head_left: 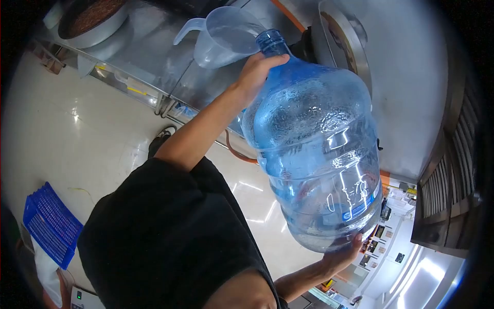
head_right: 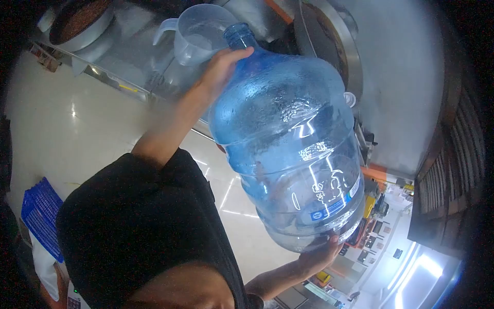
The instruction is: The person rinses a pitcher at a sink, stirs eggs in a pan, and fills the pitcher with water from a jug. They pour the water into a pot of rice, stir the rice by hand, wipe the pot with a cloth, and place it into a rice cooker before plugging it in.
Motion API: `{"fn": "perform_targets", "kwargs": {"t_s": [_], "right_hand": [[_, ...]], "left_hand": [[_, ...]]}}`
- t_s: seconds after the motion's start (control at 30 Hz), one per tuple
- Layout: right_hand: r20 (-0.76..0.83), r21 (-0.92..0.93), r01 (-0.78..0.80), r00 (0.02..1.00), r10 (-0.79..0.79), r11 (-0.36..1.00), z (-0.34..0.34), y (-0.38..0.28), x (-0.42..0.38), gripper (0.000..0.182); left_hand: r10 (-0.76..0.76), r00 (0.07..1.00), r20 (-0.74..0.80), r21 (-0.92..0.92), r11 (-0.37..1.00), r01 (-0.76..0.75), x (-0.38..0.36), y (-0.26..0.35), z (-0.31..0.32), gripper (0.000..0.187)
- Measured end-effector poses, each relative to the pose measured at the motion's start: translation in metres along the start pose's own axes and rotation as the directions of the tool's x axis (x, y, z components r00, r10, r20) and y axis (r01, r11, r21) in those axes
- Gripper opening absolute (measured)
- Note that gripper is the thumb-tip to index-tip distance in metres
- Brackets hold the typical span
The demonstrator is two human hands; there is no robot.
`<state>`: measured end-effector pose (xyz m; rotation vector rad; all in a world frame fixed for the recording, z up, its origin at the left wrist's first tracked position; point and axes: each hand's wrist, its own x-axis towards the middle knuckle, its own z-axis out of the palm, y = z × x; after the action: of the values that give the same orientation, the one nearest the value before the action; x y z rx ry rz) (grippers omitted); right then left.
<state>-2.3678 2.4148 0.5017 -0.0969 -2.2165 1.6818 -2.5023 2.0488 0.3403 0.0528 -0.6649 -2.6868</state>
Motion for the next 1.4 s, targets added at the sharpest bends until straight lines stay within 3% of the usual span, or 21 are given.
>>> {"fn": "perform_targets", "kwargs": {"t_s": [0.1, 0.2, 0.4, 0.57, 0.67, 0.9, 0.97, 1.1, 1.4], "right_hand": [[-0.034, -0.029, -0.051, 0.998, 0.050, 0.998, 0.003, -0.006, 0.000, 0.064], [-0.014, -0.001, -0.031, 0.999, 0.031, 1.000, 0.009, -0.008, 0.001, 0.064], [-0.119, -0.030, -0.008, 0.993, 0.004, 1.000, 0.016, -0.011, -0.008, 0.066], [-0.010, 0.010, -0.086, 0.996, 0.086, 0.996, 0.001, -0.006, -0.006, 0.068], [0.016, 0.001, -0.019, 1.000, 0.019, 1.000, 0.010, -0.010, -0.010, 0.069], [0.101, 0.066, -0.069, 0.993, 0.063, 0.995, -0.014, 0.009, 0.007, 0.071], [0.153, 0.071, -0.053, 0.987, 0.041, 0.996, -0.011, 0.008, 0.004, 0.074], [0.135, 0.059, -0.072, 0.989, 0.063, 0.996, -0.011, 0.008, 0.004, 0.075], [0.100, 0.049, -0.039, 0.994, 0.034, 0.998, -0.014, 0.010, 0.009, 0.076]], "left_hand": [[-0.069, 0.998, -0.001, -0.038, 0.997, 0.069, -0.004, 0.007, 0.004, 0.019], [-0.063, 0.995, -0.082, 0.059, 0.996, 0.068, -0.007, 0.011, 0.005, 0.024], [-0.055, 0.998, -0.008, -0.043, 0.998, 0.055, 0.000, 0.004, -0.002, 0.024], [-0.065, 0.998, -0.002, -0.028, 0.997, 0.065, -0.003, 0.005, 0.003, 0.023], [-0.091, 0.995, -0.036, 0.017, 0.996, 0.092, -0.007, 0.010, 0.009, 0.023], [-0.066, 0.997, -0.026, 0.047, 0.997, 0.068, -0.009, 0.007, 0.011, 0.025], [-0.096, 0.995, -0.013, 0.048, 0.994, 0.096, -0.010, 0.007, 0.010, 0.018], [-0.056, 0.998, 0.003, 0.013, 0.998, 0.056, -0.012, 0.004, 0.011, 0.026], [-0.072, 0.997, -0.017, 0.009, 0.997, 0.072, -0.010, -0.003, 0.008, 0.018]]}}
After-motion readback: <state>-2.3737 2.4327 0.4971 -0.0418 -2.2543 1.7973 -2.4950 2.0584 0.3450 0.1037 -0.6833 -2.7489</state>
